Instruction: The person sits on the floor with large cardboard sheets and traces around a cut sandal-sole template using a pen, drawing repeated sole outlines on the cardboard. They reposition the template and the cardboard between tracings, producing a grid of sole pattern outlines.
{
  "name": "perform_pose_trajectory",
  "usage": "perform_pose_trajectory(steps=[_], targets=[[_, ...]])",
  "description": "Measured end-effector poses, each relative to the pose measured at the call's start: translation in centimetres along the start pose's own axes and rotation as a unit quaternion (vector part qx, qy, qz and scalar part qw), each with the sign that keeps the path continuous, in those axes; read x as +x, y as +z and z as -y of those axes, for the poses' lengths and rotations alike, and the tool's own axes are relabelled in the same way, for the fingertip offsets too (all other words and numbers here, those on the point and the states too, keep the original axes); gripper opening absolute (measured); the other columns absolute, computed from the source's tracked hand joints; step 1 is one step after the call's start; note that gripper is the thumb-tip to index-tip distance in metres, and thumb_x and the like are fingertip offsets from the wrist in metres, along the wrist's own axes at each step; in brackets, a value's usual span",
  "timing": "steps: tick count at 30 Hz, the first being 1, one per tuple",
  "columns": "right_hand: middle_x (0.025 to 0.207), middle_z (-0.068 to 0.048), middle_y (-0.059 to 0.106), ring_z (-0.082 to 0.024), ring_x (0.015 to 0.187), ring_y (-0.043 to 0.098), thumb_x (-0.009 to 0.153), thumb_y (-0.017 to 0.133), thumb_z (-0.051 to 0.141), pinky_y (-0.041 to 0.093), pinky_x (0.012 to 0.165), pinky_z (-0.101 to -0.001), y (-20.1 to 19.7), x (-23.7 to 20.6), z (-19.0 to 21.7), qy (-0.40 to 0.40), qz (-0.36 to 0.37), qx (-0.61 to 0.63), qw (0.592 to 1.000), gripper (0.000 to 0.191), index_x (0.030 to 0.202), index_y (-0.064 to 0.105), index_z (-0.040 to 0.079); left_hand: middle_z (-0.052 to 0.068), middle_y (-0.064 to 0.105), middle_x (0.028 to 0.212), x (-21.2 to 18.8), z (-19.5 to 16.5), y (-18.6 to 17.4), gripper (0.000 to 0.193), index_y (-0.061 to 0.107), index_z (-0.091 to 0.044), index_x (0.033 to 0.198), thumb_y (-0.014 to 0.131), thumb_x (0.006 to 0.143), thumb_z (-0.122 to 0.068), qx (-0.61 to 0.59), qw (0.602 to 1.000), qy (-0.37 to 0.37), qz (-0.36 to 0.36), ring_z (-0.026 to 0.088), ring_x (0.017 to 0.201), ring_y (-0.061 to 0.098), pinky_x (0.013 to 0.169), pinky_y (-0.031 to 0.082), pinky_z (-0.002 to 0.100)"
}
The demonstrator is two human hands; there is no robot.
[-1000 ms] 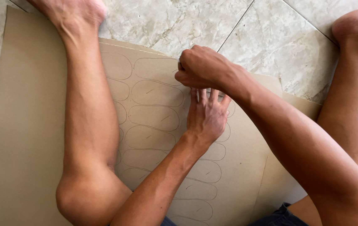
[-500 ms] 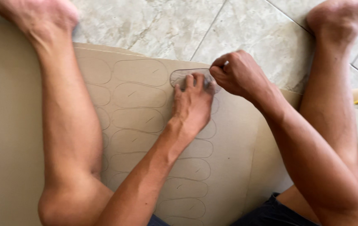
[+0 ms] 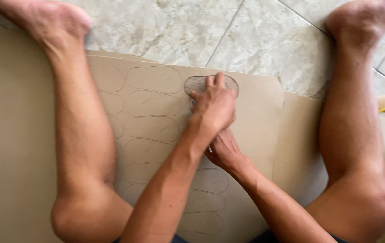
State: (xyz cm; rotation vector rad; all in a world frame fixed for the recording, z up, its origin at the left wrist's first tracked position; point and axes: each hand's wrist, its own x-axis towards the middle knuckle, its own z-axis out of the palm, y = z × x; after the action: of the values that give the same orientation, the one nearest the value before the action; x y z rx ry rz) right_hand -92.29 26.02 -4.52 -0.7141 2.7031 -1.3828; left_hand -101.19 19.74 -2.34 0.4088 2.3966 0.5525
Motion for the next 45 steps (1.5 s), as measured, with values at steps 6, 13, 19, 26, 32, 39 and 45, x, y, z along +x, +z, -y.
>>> perform_pose_trajectory(steps=[6, 13, 19, 26, 32, 39, 45], targets=[[0.159, -0.022, 0.037, -0.039, 0.147, 0.039, 0.104, 0.059, 0.016, 0.034, 0.120, -0.0514, 2.8, 2.5, 0.4, -0.003, -0.021, -0.137, 0.990, 0.058, 0.157, 0.039, 0.005, 0.018, 0.032, 0.152, -1.7, 0.0, -1.2, 0.024, 0.073, -0.006, 0.106, 0.067, 0.083, -0.003, -0.033, 0.999, 0.018, -0.033, 0.039, 0.140, 0.034, 0.105, 0.034, 0.078], [0.133, -0.025, 0.054, -0.042, 0.125, 0.054, 0.099, 0.059, 0.011, 0.047, 0.104, -0.0501, 1.1, 3.6, 1.4, -0.005, -0.039, -0.152, 0.988, 0.040, 0.136, 0.049, -0.002, 0.018, 0.036, 0.158, 0.4, -0.2, -4.7, 0.021, 0.079, -0.004, 0.102, 0.064, 0.088, 0.001, 0.021, 0.998, 0.023, 0.061, 0.039, 0.136, 0.046, 0.109, 0.050, 0.052], [0.096, -0.025, 0.063, -0.036, 0.084, 0.061, 0.093, 0.056, 0.001, 0.053, 0.076, -0.0468, -2.4, 3.1, 1.5, 0.122, -0.031, -0.204, 0.971, 0.022, 0.111, 0.060, -0.010, 0.010, 0.052, 0.145, 1.7, 0.0, -5.2, 0.031, 0.077, -0.019, 0.112, 0.063, 0.090, -0.004, -0.067, 0.993, -0.031, 0.094, 0.031, 0.129, 0.056, 0.113, 0.046, 0.047], [0.106, -0.020, 0.067, -0.031, 0.089, 0.066, 0.103, 0.058, 0.003, 0.055, 0.079, -0.0408, -7.6, 0.6, -0.7, 0.115, -0.121, -0.309, 0.936, 0.025, 0.124, 0.065, -0.008, 0.006, 0.052, 0.143, 1.4, 0.2, -4.5, 0.041, 0.078, -0.023, 0.115, 0.060, 0.087, 0.002, -0.043, 0.997, -0.010, 0.064, 0.031, 0.131, 0.051, 0.108, 0.048, 0.046], [0.106, -0.018, 0.067, -0.029, 0.087, 0.067, 0.103, 0.062, 0.006, 0.055, 0.077, -0.0399, -7.2, -2.1, 0.7, 0.159, -0.140, -0.162, 0.964, 0.028, 0.130, 0.066, -0.003, 0.010, 0.052, 0.141, 0.0, -0.1, -4.0, 0.040, 0.077, -0.021, 0.117, 0.061, 0.087, 0.000, 0.009, 1.000, 0.026, 0.013, 0.031, 0.128, 0.052, 0.106, 0.050, 0.044], [0.110, -0.017, 0.065, -0.035, 0.098, 0.064, 0.095, 0.061, 0.000, 0.052, 0.087, -0.0434, -5.4, -4.9, 2.9, 0.110, -0.081, -0.199, 0.971, 0.035, 0.130, 0.064, -0.002, 0.016, 0.039, 0.151, -4.4, -0.4, -1.9, 0.058, 0.055, -0.021, 0.145, 0.062, 0.089, -0.007, 0.103, 0.988, 0.070, -0.093, 0.037, 0.135, 0.043, 0.103, 0.045, 0.055], [0.116, -0.019, 0.064, -0.036, 0.106, 0.061, 0.094, 0.060, 0.001, 0.050, 0.091, -0.0440, -5.7, -7.8, 3.9, 0.129, -0.062, -0.210, 0.967, 0.038, 0.132, 0.060, -0.003, 0.014, 0.025, 0.164, -7.0, -0.3, 0.6, 0.061, 0.033, -0.023, 0.158, 0.050, 0.100, -0.029, 0.121, 0.969, 0.097, -0.193, 0.034, 0.149, 0.027, 0.120, 0.017, 0.059]])
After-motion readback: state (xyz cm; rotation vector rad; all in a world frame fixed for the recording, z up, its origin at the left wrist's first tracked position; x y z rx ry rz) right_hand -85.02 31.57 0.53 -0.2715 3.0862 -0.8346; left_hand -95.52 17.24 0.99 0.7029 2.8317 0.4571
